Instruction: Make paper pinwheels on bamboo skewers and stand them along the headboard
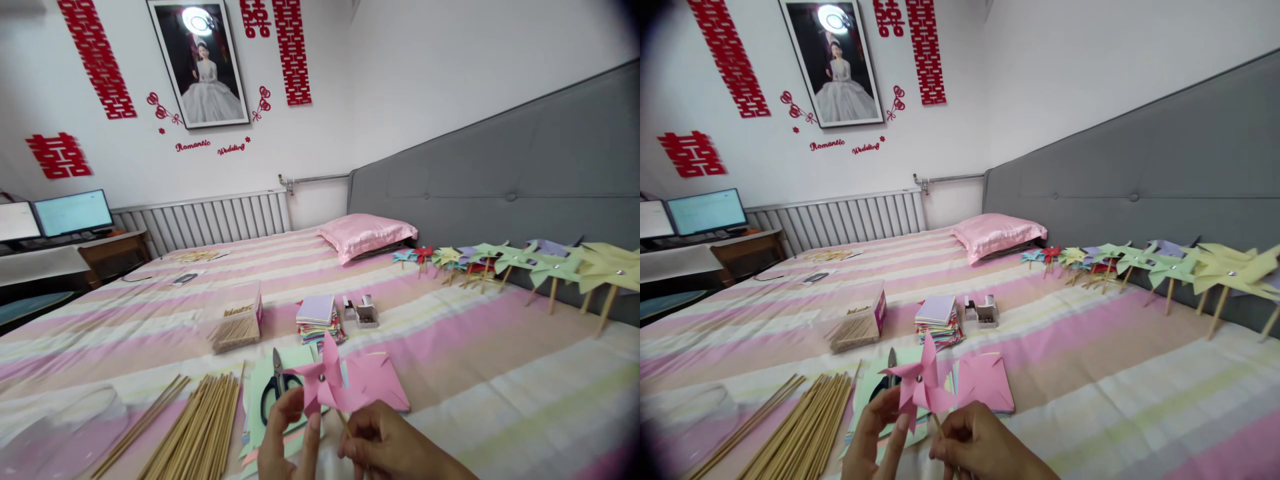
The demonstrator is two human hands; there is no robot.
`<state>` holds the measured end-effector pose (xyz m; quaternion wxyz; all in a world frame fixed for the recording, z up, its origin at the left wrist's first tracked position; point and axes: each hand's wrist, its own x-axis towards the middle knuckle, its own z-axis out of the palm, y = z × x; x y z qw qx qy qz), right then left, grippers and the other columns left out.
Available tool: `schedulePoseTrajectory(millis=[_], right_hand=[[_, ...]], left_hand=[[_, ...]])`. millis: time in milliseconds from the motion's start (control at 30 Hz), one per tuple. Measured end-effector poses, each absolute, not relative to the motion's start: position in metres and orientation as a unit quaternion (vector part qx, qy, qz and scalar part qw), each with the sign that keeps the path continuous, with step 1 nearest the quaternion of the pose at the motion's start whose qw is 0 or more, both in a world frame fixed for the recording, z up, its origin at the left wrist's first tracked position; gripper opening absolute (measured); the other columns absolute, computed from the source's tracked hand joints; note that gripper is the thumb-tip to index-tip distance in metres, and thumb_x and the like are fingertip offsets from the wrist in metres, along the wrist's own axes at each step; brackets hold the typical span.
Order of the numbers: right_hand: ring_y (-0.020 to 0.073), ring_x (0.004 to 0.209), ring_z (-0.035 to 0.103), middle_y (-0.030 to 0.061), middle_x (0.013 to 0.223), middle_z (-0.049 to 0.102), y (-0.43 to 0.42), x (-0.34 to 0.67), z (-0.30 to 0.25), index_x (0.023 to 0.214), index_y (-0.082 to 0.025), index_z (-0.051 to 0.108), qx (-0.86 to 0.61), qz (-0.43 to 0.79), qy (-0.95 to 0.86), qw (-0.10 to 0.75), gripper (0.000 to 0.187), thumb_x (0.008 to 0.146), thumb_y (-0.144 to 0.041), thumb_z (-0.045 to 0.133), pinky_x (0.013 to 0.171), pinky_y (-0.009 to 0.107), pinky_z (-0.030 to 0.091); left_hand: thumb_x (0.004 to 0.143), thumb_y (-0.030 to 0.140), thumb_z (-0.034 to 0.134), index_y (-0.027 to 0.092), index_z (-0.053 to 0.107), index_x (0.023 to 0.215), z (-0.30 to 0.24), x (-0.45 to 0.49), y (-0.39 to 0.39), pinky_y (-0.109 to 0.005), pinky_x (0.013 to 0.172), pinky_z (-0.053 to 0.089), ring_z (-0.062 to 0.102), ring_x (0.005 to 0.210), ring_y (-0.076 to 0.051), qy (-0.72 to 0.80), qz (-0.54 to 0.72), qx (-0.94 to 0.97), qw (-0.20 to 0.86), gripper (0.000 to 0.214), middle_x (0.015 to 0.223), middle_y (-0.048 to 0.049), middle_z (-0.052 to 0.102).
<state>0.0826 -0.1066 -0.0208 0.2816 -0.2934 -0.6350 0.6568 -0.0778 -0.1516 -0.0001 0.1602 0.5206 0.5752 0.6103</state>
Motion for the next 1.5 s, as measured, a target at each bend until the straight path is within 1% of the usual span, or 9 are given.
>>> schedulePoseTrajectory(millis=[133,300,533,767,933,1000,1100,1267,1500], right_hand=[[0.0040,0.039,0.044,-0.0008,0.053,0.057,-0.110,0.081,-0.016,0.074,-0.010,0.067,-0.303,0.639,-0.656,0.264,0.030,0.072,-0.039,0.060,0.038,0.014,0.032],[0.0040,0.041,0.039,-0.0038,0.049,0.051,-0.113,0.080,-0.016,0.073,-0.011,0.070,-0.305,0.619,-0.678,0.252,0.020,0.071,-0.028,0.059,0.039,0.015,0.025],[0.0049,0.050,0.039,-0.0043,0.054,0.049,-0.112,0.080,-0.022,0.076,-0.012,0.070,-0.268,0.632,-0.687,0.237,0.018,0.068,-0.026,0.061,0.045,0.016,0.026],[0.0061,0.051,0.041,-0.0040,0.054,0.051,-0.113,0.078,-0.024,0.071,-0.013,0.069,-0.290,0.630,-0.687,0.219,0.018,0.067,-0.029,0.062,0.046,0.016,0.029],[0.0059,0.051,0.040,-0.0048,0.054,0.051,-0.115,0.078,-0.025,0.070,-0.014,0.069,-0.302,0.630,-0.683,0.214,0.015,0.067,-0.027,0.062,0.047,0.016,0.030],[0.0061,0.052,0.042,-0.0046,0.054,0.051,-0.115,0.079,-0.023,0.071,-0.013,0.070,-0.299,0.630,-0.683,0.218,0.014,0.067,-0.024,0.061,0.048,0.016,0.030],[0.0066,0.055,0.045,-0.0036,0.059,0.055,-0.115,0.080,-0.020,0.079,-0.014,0.071,-0.295,0.631,-0.681,0.227,0.017,0.067,-0.020,0.060,0.050,0.016,0.030],[0.0065,0.055,0.048,-0.0026,0.060,0.059,-0.115,0.082,-0.018,0.081,-0.015,0.071,-0.310,0.627,-0.674,0.238,0.020,0.065,-0.018,0.059,0.049,0.015,0.030],[0.0069,0.048,0.049,0.0006,0.060,0.064,-0.112,0.082,-0.021,0.078,-0.014,0.072,-0.353,0.597,-0.682,0.233,0.021,0.066,-0.019,0.055,0.048,0.016,0.035]], left_hand=[[0.063,0.037,0.069,0.019,0.066,0.092,0.008,-0.083,-0.149,-0.028,0.072,0.052,0.065,0.085,-0.022,0.517,0.641,0.438,0.359,0.034,0.089,-0.0066,0.072],[0.055,0.032,0.077,0.019,0.070,0.081,0.012,-0.084,-0.149,-0.022,0.068,0.051,0.066,0.076,-0.018,0.481,0.667,0.353,0.446,0.029,0.077,-0.0035,0.074],[0.050,0.032,0.079,0.014,0.067,0.058,-0.001,-0.086,-0.144,-0.021,0.054,0.048,0.059,0.054,-0.014,0.500,0.665,0.342,0.436,0.023,0.050,0.0008,0.063],[0.049,0.031,0.079,0.012,0.066,0.061,-0.007,-0.088,-0.143,-0.020,0.050,0.044,0.053,0.051,-0.012,0.511,0.664,0.324,0.439,0.026,0.051,0.0008,0.061],[0.047,0.031,0.080,0.014,0.062,0.051,0.000,-0.085,-0.146,-0.022,0.050,0.044,0.052,0.048,-0.012,0.508,0.669,0.312,0.444,0.025,0.042,0.0044,0.053],[0.045,0.031,0.081,0.014,0.063,0.052,0.003,-0.083,-0.147,-0.022,0.049,0.044,0.053,0.047,-0.012,0.506,0.673,0.298,0.449,0.026,0.045,0.0028,0.057],[0.045,0.031,0.081,0.013,0.068,0.066,0.006,-0.085,-0.147,-0.022,0.053,0.047,0.058,0.055,-0.014,0.492,0.689,0.282,0.452,0.030,0.054,-0.0002,0.064],[0.047,0.032,0.081,0.017,0.068,0.080,0.012,-0.097,-0.146,-0.018,0.060,0.049,0.061,0.066,-0.013,0.472,0.741,0.224,0.422,0.038,0.064,0.0016,0.068],[0.037,0.036,0.083,0.019,0.068,0.077,0.030,-0.107,-0.148,-0.011,0.062,0.049,0.060,0.073,-0.009,0.461,0.786,0.154,0.383,0.046,0.071,0.0037,0.070]])
